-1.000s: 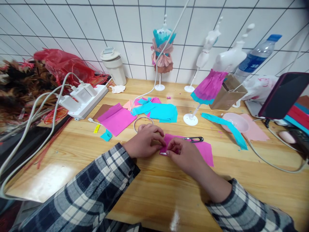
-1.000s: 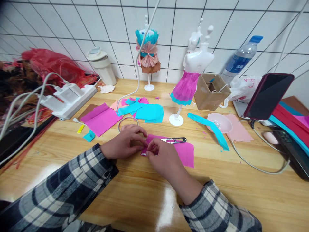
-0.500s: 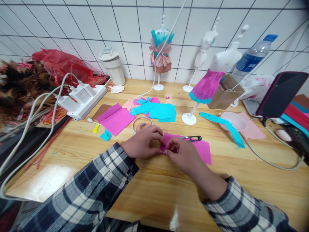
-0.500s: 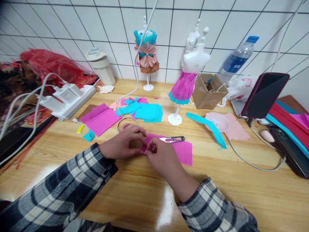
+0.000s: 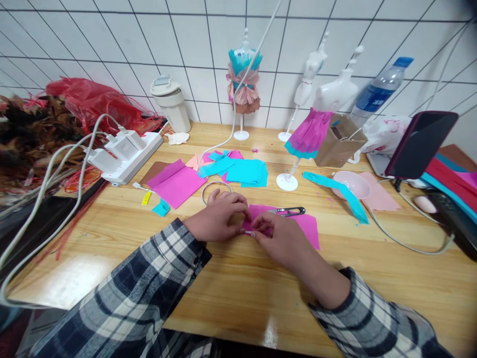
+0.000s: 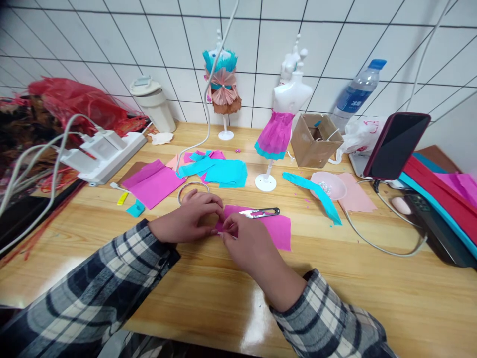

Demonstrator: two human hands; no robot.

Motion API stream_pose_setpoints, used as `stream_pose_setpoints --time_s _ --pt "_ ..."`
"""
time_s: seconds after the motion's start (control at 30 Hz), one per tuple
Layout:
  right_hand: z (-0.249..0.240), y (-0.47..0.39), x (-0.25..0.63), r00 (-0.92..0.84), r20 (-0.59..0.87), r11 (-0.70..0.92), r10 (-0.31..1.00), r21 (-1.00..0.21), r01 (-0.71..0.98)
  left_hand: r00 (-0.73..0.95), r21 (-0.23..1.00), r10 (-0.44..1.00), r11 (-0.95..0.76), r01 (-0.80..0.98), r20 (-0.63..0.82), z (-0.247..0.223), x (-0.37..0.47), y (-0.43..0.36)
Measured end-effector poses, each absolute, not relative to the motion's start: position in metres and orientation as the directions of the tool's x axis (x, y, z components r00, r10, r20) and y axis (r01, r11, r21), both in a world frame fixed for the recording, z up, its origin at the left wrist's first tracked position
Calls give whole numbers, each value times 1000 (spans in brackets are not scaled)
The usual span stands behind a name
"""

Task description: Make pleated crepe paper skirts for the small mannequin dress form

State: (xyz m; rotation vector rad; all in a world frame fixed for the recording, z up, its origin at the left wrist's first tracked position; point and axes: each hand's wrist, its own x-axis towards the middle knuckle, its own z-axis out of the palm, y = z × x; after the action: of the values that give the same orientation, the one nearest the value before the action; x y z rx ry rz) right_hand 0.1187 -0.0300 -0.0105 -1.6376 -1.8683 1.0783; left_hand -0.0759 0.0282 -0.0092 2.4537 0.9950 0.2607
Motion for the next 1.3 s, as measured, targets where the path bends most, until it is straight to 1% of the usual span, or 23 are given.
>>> stream_pose_setpoints --time_s 0.13,0.3,0.57,0.83,1.03,1.3 --pt "-4 -33 124 -216 -173 9 961 -761 649 707 504 707 -611 610 0 -9 -76 28" --pt "0 -32 134 -179 -218 -31 959 -712 702 703 508 711 -599 619 -18 -7 -76 28" --pt "-7 -28 141 -207 -221 18 953 -641 767 710 495 704 -609 620 -21 -9 -79 29" --pt "-11 -19 140 -218 -255 7 942 -635 773 702 483 712 -607 631 -22 -5 -80 29" --pt "-12 -18 140 -232 -270 25 935 -599 801 705 501 709 -602 622 -22 -5 -82 31" --pt "-9 -20 137 -220 -261 42 940 -553 832 699 491 715 -606 626 -9 -1 -78 27"
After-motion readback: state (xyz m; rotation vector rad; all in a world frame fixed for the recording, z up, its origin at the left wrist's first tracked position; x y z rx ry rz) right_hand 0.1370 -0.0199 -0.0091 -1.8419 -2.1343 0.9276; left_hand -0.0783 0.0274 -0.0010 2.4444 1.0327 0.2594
